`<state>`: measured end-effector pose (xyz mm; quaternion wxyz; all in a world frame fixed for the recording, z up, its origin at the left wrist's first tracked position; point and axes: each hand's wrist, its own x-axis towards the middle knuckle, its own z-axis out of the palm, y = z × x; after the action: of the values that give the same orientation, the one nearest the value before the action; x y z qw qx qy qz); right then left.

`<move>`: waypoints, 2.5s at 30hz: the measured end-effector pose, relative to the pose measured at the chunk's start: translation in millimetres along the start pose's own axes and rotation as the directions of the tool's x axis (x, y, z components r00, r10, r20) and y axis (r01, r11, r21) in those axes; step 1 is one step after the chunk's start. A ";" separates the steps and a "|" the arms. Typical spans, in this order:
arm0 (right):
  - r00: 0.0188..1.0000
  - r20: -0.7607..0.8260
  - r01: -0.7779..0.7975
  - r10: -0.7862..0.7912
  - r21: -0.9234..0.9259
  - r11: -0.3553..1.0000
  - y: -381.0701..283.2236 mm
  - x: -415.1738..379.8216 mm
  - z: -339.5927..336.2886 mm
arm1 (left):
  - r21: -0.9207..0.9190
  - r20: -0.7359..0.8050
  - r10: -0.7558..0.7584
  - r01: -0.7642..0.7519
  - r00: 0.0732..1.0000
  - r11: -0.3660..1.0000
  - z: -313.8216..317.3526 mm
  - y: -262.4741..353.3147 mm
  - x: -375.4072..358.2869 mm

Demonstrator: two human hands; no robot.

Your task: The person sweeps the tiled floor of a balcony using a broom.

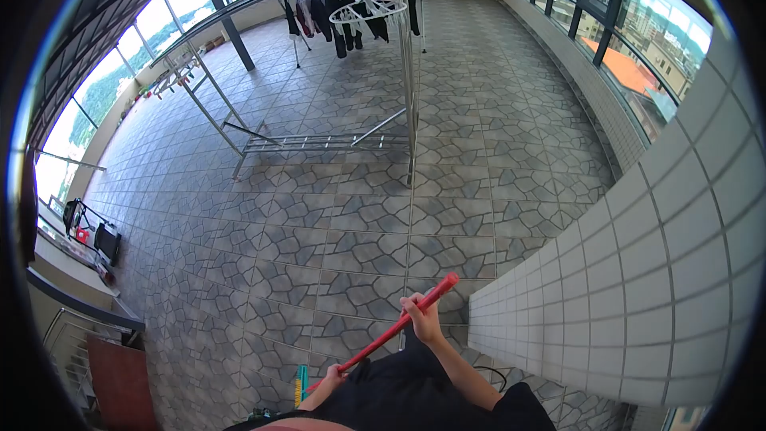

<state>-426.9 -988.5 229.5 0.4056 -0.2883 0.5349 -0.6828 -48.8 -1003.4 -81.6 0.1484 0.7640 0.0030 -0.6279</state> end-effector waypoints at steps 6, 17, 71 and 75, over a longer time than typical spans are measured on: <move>0.980 0.179 0.101 -0.084 -0.088 0.991 -56.8 140.5 15.2 | 0.306 0.010 0.158 -0.153 0.987 0.940 115.9 104.1 -30.4; 0.924 -0.050 0.365 -0.379 -0.175 0.914 -84.0 380.2 -82.1 | 0.809 0.430 0.564 -0.578 0.705 0.104 401.0 238.1 -22.0; 0.557 -0.398 -0.447 0.729 -0.883 -0.141 -290.3 1287.2 -841.5 | 0.672 0.525 0.648 -0.736 0.552 0.083 1691.2 644.8 -306.9; 0.789 -0.202 -0.590 0.580 -0.512 0.624 -324.1 1367.0 -859.9 | 0.720 0.466 0.627 -0.679 0.624 0.141 1752.7 673.4 -316.3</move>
<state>-1908.1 -1708.2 262.4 0.4998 -0.1968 0.7752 -0.3324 -1667.2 -1993.7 78.9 0.0078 0.6345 -0.6413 -0.4313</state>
